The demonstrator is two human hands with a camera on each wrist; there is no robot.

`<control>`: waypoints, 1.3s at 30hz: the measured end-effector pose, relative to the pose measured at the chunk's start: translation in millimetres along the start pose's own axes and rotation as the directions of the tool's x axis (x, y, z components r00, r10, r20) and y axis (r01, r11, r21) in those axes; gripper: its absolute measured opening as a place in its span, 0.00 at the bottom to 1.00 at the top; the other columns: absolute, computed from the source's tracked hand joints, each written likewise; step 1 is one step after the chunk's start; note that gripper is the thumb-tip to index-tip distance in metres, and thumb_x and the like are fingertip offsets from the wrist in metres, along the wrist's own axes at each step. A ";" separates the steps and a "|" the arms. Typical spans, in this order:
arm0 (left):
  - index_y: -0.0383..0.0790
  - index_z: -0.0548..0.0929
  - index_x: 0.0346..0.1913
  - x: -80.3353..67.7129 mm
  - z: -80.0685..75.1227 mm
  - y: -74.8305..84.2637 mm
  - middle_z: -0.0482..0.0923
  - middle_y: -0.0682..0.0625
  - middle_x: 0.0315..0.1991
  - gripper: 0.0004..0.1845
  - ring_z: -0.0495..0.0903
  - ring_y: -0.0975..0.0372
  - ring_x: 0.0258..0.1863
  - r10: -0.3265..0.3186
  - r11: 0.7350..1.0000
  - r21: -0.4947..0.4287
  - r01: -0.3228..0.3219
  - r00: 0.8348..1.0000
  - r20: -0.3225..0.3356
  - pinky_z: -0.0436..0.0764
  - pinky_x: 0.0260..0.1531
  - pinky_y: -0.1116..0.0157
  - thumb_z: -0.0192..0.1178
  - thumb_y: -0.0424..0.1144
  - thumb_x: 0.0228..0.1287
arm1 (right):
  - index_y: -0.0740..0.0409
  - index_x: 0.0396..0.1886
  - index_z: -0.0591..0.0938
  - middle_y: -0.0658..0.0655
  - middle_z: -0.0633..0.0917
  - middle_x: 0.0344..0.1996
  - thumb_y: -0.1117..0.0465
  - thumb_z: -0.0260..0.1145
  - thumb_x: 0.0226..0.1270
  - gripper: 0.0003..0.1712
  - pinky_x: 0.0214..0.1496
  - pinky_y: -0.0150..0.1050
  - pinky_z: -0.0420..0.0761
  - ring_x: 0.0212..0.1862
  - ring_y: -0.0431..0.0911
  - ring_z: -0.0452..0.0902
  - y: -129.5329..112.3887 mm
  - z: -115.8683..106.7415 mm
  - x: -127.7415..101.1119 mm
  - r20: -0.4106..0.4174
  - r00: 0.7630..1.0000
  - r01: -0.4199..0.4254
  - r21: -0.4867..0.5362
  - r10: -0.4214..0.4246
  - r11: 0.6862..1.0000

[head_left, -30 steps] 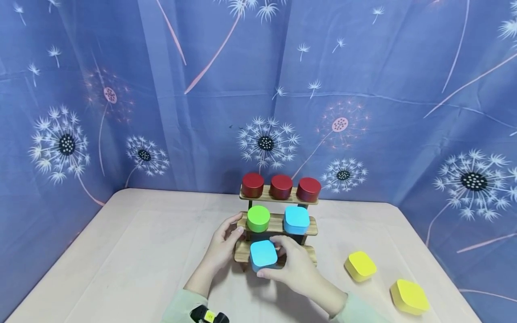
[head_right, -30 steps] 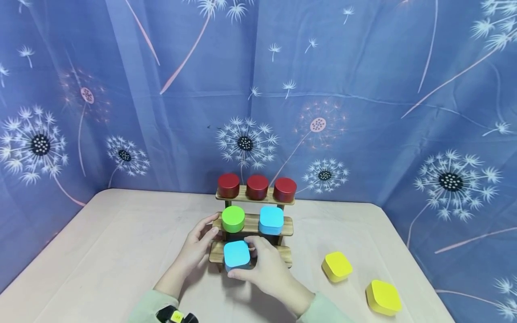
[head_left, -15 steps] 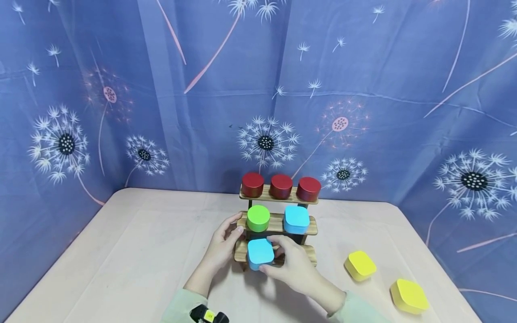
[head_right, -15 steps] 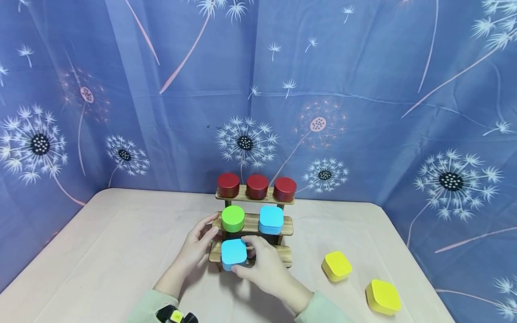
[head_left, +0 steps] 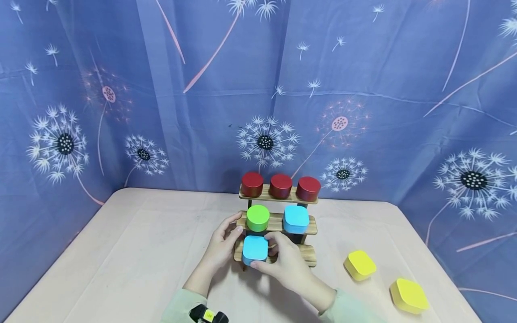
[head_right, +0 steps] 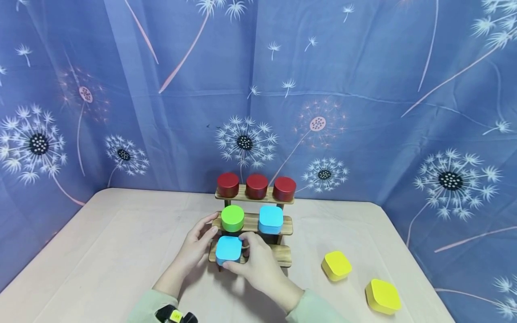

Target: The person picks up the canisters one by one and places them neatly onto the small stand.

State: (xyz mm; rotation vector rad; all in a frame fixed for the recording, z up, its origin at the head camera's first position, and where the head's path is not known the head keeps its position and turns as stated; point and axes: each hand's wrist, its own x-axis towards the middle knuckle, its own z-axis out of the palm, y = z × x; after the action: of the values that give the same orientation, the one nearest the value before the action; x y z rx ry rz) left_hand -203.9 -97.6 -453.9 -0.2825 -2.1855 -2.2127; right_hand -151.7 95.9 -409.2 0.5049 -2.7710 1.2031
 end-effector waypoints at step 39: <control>0.43 0.67 0.67 -1.0 0.5 1.1 0.71 0.38 0.59 0.23 0.73 0.61 0.52 -0.002 1.000 -0.001 0.002 1.000 0.007 0.74 0.50 0.75 0.52 0.38 0.70 | 0.51 0.44 0.81 0.44 0.83 0.38 0.60 0.77 0.46 0.23 0.46 0.38 0.80 0.43 0.38 0.79 57.3 -47.1 -47.3 -0.248 0.948 0.169 -0.146 -0.202 0.975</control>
State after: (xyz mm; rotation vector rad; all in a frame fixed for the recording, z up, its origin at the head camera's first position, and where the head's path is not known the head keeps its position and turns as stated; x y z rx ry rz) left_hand -202.7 -97.3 -453.0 -0.2884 -2.1890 -2.2178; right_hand -128.7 179.1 -426.1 0.5389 -2.4917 0.9730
